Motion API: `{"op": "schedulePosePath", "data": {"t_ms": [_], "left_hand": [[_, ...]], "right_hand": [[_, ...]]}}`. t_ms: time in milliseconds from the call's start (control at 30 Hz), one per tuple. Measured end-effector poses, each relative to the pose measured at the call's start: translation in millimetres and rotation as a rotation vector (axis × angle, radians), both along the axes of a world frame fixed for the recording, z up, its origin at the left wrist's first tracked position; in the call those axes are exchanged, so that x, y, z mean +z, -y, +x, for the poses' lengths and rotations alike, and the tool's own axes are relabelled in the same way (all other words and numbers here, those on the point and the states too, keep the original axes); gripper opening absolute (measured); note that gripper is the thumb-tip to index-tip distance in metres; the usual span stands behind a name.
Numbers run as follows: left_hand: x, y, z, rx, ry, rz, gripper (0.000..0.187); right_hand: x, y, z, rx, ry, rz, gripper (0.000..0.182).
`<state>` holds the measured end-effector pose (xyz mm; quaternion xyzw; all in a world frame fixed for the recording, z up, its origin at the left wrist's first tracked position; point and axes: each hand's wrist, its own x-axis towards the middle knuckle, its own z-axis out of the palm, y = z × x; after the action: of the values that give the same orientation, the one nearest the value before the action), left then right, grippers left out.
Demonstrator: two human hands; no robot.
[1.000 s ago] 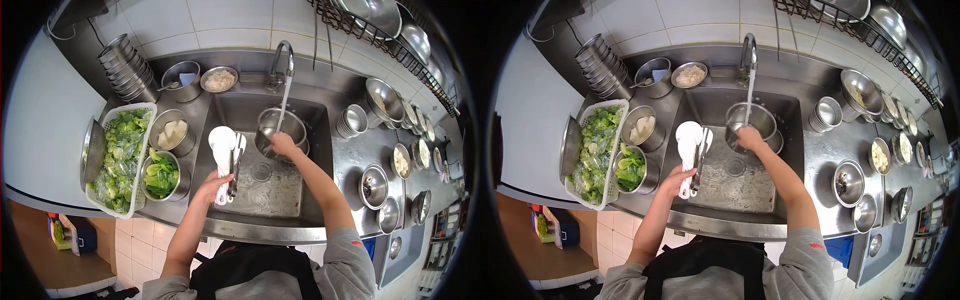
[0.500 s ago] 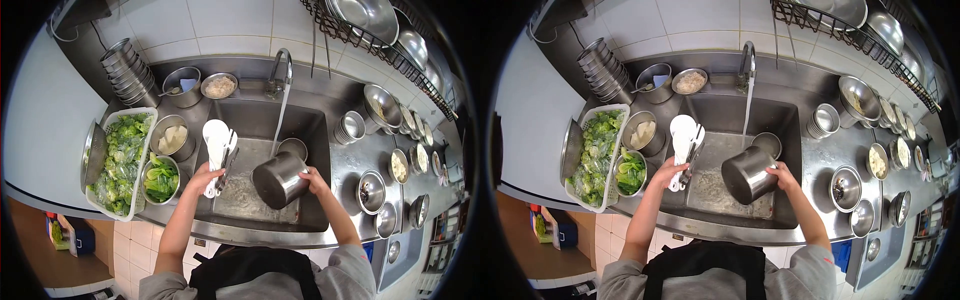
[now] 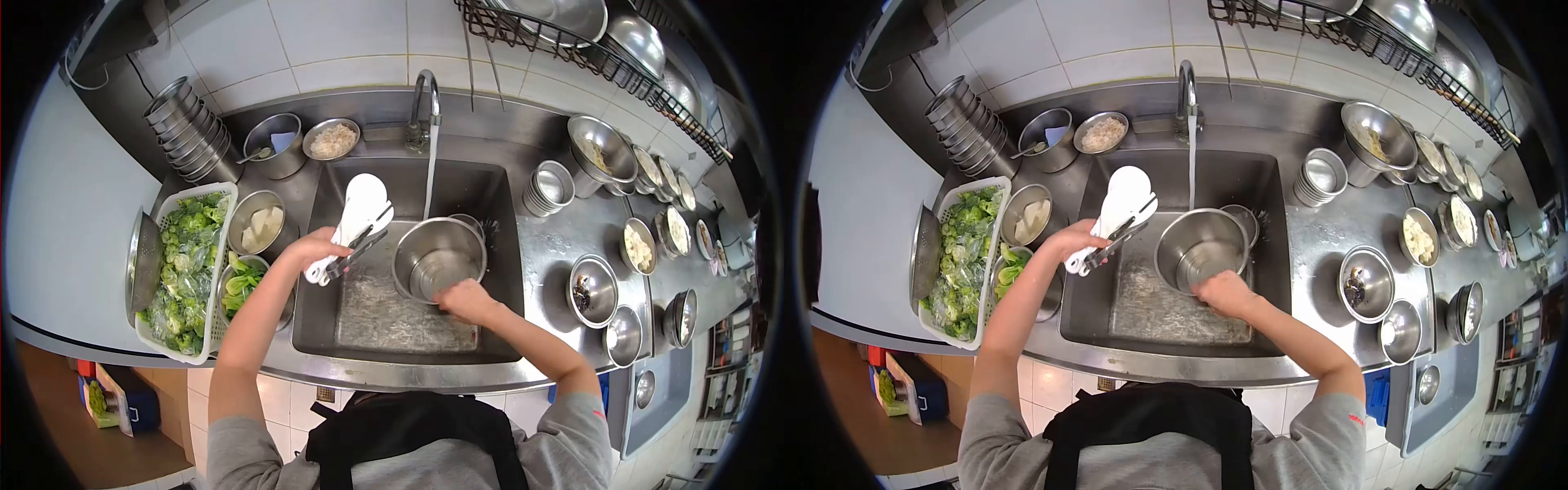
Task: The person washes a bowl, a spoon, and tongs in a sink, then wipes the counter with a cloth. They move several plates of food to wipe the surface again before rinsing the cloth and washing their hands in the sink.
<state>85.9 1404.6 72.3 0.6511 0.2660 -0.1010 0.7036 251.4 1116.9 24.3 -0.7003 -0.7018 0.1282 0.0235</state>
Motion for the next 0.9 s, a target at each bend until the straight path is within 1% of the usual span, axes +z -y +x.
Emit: {"op": "schedulePosePath", "data": {"t_ms": [33,67,100,167,233,267,300,333,367,433,467,500,567,600,667,700,733,767,833,867,900], "left_hand": [[-4,1,8,-0.042,-0.063,0.036,0.025],[-7,3,15,-0.083,-0.122,0.074,0.024],[-11,6,22,-0.085,-0.119,0.071,0.024],[-22,11,34,-0.149,-0.225,0.045,0.022],[-53,5,47,-0.151,-0.248,0.049,0.021],[-71,-3,55,-0.18,-0.306,0.095,0.022],[-78,-5,60,-0.21,-0.367,0.14,0.024],[-85,-9,62,-0.198,-0.38,0.092,0.028],[-81,-8,60,-0.198,-0.383,0.092,0.028],[-59,-2,59,-0.182,-0.383,-0.046,0.033],[-53,-2,58,-0.148,-0.343,0.001,0.04],[-53,-2,59,-0.155,-0.344,0.003,0.04],[-49,1,60,-0.103,-0.154,0.751,0.045],[-47,3,62,-0.107,-0.151,0.752,0.045],[-40,7,62,-0.153,0.035,0.971,0.043],[-21,16,60,-0.172,0.132,1.081,0.042],[-4,28,57,-0.138,0.078,0.939,0.04],[3,40,55,-0.138,0.078,0.942,0.04],[11,56,52,0.011,0.245,1.088,0.038],[18,66,52,-0.018,0.222,1.079,0.036],[23,74,52,-0.087,0.188,1.02,0.038]], "right_hand": [[-19,1,-2,0.101,0.099,0.057,0.012],[-23,0,-5,0.205,0.2,0.115,0.009],[-25,1,-5,0.204,0.202,0.111,0.009],[-27,3,-5,0.258,0.216,0.224,0.007],[-25,4,-11,0.286,0.213,0.241,0.008],[-24,4,-13,0.314,0.208,0.261,0.008],[-23,5,-14,0.316,0.206,0.26,0.008],[-23,5,-14,0.309,0.197,0.27,0.009],[-23,5,-15,0.3,0.189,0.282,0.009],[-24,5,-12,0.293,0.192,0.264,0.009],[-26,6,-10,0.286,0.197,0.242,0.009],[-28,6,-8,0.278,0.196,0.241,0.009],[-32,5,-4,0.241,0.229,0.213,0.008],[-33,5,-2,0.231,0.242,0.209,0.008],[-38,4,3,0.203,0.245,0.23,0.008],[-39,2,7,0.181,0.25,0.251,0.009],[-40,1,10,0.182,0.253,0.253,0.009],[-41,0,14,0.156,0.269,0.235,0.01],[-41,-5,19,0.126,0.285,0.223,0.01],[-41,-5,21,0.118,0.283,0.226,0.01],[-42,-5,22,0.109,0.281,0.227,0.01]]}}
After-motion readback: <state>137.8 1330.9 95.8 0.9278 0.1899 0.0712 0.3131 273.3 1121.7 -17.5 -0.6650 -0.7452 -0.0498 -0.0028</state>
